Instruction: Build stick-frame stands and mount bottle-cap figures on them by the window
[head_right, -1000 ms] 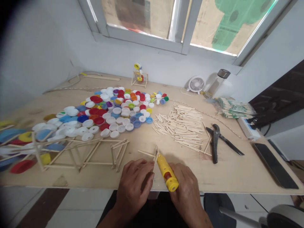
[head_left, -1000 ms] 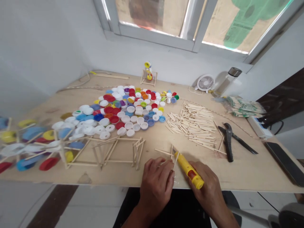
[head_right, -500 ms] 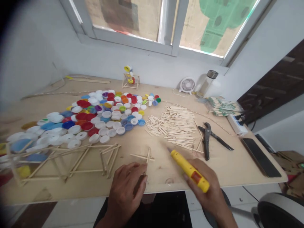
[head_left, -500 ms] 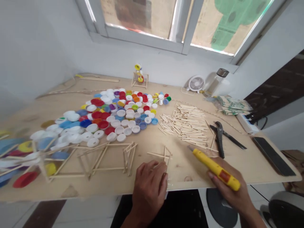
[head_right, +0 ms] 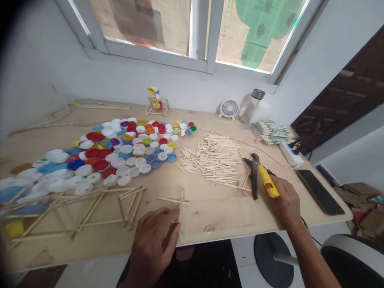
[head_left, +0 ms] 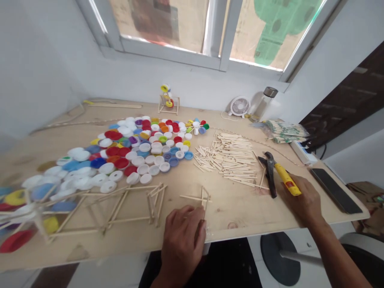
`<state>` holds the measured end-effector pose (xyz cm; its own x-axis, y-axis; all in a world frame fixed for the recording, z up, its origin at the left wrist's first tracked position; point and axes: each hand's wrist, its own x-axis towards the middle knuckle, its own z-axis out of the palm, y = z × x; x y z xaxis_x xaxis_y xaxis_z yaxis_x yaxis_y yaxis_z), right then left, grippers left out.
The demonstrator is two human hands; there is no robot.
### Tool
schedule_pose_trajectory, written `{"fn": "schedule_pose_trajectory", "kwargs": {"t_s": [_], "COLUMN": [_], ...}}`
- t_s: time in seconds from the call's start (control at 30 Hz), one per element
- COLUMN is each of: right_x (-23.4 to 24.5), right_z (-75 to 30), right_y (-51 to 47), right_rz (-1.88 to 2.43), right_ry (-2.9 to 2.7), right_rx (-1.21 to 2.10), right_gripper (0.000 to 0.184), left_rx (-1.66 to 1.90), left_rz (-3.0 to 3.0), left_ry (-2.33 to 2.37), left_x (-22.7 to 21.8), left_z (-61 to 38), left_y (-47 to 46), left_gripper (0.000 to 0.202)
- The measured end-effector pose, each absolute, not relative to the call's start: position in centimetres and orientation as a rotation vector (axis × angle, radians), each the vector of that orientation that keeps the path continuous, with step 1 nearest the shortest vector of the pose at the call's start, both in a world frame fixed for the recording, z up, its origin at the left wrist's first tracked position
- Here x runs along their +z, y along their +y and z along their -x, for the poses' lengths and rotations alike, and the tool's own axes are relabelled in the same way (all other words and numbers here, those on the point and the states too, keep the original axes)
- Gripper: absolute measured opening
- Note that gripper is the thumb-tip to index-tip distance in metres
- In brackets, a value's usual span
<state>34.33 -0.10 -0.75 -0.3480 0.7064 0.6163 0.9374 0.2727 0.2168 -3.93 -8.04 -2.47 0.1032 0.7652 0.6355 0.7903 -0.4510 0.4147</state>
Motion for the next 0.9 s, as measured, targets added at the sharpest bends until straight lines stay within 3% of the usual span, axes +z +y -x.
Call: {"fn": "schedule_pose_trajectory", "kwargs": {"t_s": [0.23,0.47,0.63,0.9], "right_x": [-0.9,0.1,1.3,-0.2], "right_z": [-35.1,-34.6,-30.6,-18.1], "right_y": [1.6,0.0,-3.3,-4.0], "right_rz": [1.53,1.501,1.449,1.147], "right_ry": [-2.319,-2.406,-2.141,-2.311], "right_rx": [-0.802,-0.607,-0.589,0.1], "right_gripper": [0.032,0.05,0.039,0.017], "left_rx": [-1.322,-1.367,-1.37,-1.349], "left_rz": [2.303,2.286,2.286,2.325], "left_ry": [-1.633,-1.629,-1.632,-1.65], "left_x": [-2.4,-2.0,-2.1,-2.1], "left_z": [3.8,3.7,3.7,3.7], "left_y": [-8.1,-7.9,-7.9,-8.1], "left_gripper": [0.022,0.022,0.022,0.023]}}
